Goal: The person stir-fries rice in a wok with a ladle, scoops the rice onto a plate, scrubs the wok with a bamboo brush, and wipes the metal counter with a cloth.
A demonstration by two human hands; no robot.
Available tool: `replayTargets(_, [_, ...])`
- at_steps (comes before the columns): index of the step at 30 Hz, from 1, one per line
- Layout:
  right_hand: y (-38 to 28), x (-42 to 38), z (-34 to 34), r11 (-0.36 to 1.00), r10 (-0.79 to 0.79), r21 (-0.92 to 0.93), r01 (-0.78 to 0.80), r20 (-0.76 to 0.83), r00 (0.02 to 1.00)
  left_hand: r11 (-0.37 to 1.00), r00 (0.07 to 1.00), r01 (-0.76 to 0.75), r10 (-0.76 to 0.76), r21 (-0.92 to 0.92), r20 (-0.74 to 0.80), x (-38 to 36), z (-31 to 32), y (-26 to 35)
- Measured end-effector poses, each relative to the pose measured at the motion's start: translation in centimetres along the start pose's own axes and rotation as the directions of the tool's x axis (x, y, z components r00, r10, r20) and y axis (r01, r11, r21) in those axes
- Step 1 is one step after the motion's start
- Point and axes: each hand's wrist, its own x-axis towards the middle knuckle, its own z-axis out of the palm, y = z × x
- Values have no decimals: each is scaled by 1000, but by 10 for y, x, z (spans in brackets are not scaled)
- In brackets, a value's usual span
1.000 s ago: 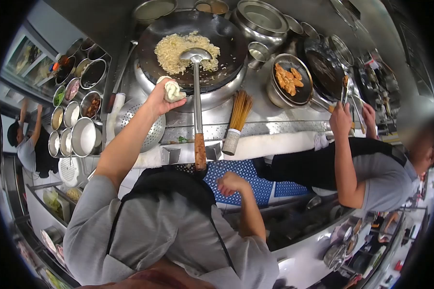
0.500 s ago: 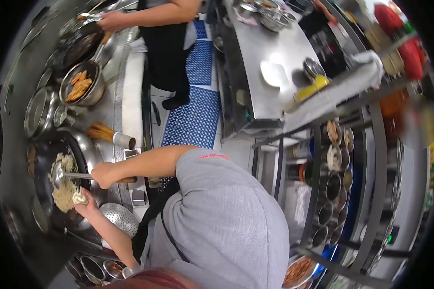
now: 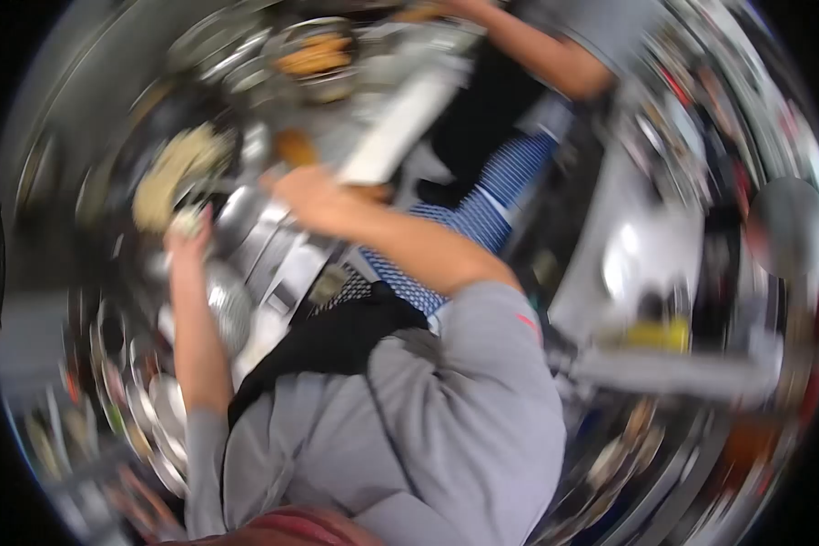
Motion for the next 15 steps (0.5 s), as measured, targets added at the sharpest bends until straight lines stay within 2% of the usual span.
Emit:
replayTargets(1, [0, 6, -17, 998, 36, 57, -36, -2, 999, 998, 998, -57, 57, -26, 28, -4, -3, -7])
replayTargets(2, [-5, 6, -46, 999, 41, 0, -41, 52, 998, 979, 975, -201, 196, -33, -108, -56, 43, -29])
replayTargets(3, [-29, -2, -98, 988, 23, -152, -10, 83, 996, 988, 987, -152, 150, -28, -48, -84, 53, -32])
replayTargets(4, [-29, -2, -115, 983, -9, -184, 22, 75, 997, 994, 993, -100, 97, -39, -72, -123, 84, -38])
replayTargets(5, [-30, 3, -126, 967, -2, -252, 35, 134, 991, 997, 993, -62, 56, -53, -99, -145, 104, -42])
replayTargets(6, [-31, 13, -128, 975, 14, -223, 17, 136, 991, 988, 991, -130, 128, -77, -38, -137, 98, -43])
replayTargets(7, [-38, 14, -125, 969, -20, -242, 44, 99, 995, 982, 978, -170, 158, -78, -136, -139, 104, -51])
replayTargets(9, [-20, 64, -65, 974, -50, -218, 58, 44, 998, 978, 973, -206, 206, 12, -105, -108, 71, -62])
replayTargets(11, [-12, 110, -16, 972, 71, -226, -69, 2, 997, 955, 920, -296, 290, 17, -262, -118, 61, -92])
replayTargets(12, [-15, 107, -28, 974, 74, -210, -80, -33, 997, 943, 929, -334, 327, -7, -174, -145, 54, -113])
replayTargets(13, [-25, 95, -46, 978, 75, -191, -85, -63, 995, 974, 938, -223, 226, 41, -261, -184, 65, -125])
replayTargets(14, [-35, 86, -59, 982, 78, -166, -94, -101, 992, 982, 968, -185, 187, 28, -169, -214, 76, -128])
replayTargets(15, [-33, 77, -67, 977, 88, -190, -97, -55, 995, 990, 987, -138, 139, 17, -84, -234, 86, -129])
